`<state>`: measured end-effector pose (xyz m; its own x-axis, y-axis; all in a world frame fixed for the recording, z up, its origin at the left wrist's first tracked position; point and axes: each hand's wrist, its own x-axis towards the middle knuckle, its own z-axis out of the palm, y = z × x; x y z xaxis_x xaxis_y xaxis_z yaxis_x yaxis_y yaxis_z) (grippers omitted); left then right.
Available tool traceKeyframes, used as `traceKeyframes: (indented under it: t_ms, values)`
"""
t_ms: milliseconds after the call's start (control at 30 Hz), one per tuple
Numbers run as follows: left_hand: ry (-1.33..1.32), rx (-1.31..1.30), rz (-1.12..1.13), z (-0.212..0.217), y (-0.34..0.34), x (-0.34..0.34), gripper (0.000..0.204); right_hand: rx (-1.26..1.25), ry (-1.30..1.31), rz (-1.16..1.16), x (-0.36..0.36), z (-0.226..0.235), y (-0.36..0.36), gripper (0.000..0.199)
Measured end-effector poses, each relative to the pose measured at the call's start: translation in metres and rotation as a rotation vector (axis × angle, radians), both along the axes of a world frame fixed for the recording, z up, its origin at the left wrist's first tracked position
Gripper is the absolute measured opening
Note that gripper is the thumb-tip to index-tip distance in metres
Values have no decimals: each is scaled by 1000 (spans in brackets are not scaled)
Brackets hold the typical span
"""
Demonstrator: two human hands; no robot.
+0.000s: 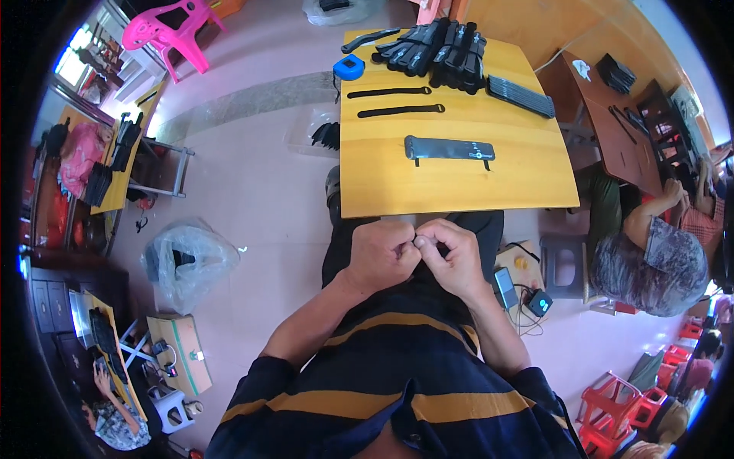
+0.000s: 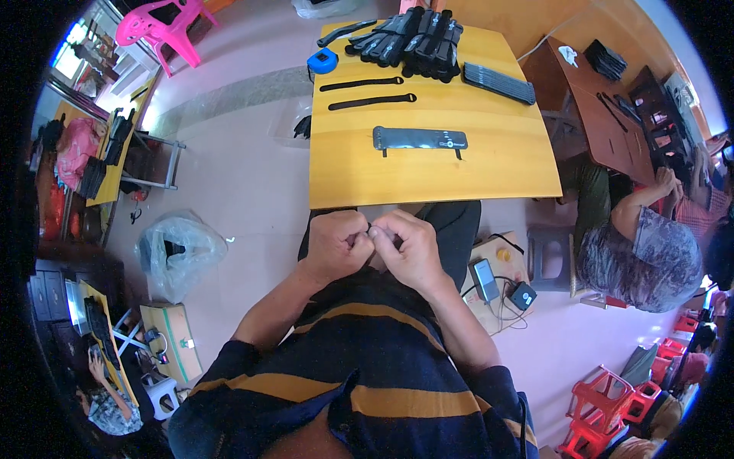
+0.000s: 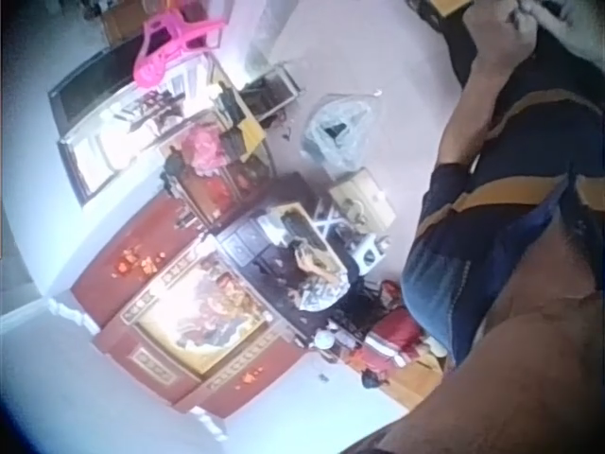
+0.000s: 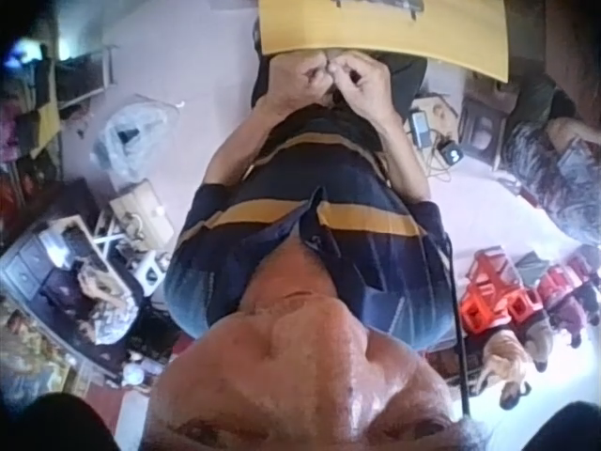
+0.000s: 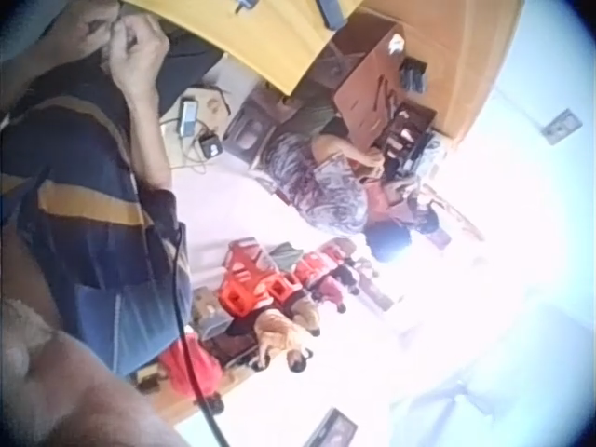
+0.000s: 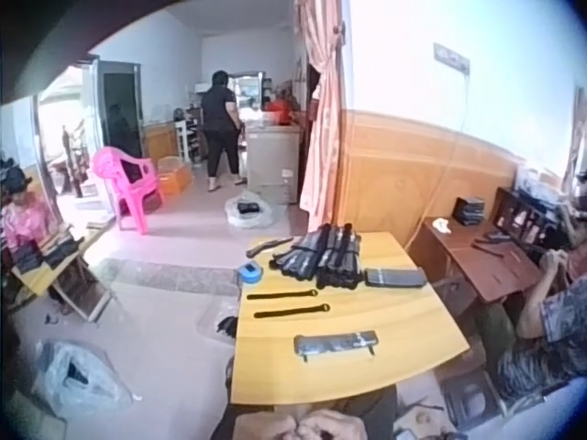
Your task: Attaching and adjusting straps on protective gear components.
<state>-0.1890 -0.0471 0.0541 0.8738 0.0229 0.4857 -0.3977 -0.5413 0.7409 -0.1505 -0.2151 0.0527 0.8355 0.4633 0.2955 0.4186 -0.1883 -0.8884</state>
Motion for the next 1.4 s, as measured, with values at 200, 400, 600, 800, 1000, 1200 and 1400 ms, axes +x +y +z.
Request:
traceKeyframes:
  t_ms: [200, 400, 600, 800, 1000, 1200, 1400]
  values:
    - [6, 37, -25, 0, 0, 2, 21, 203, 418, 81, 0, -13, -4, 8]
    - [75, -42, 28, -5, -1, -5, 16, 57, 106, 97, 3, -3, 0, 3]
    - [124, -121, 33, -4, 0, -7, 15, 25, -196, 86, 5, 0, 2, 6]
    - [56, -27, 16, 7, -3, -3, 15, 64, 208, 100, 2, -2, -3, 8]
    - [30, -35, 9, 0, -1, -3, 14, 97, 276, 126, 3, -9, -2, 10]
    - [40, -126, 26, 4, -4, -6, 12, 59, -146, 29, 2, -5, 4, 6]
    - [151, -179, -36, 9, -3, -5, 14, 109, 24, -92, -2, -7, -2, 4]
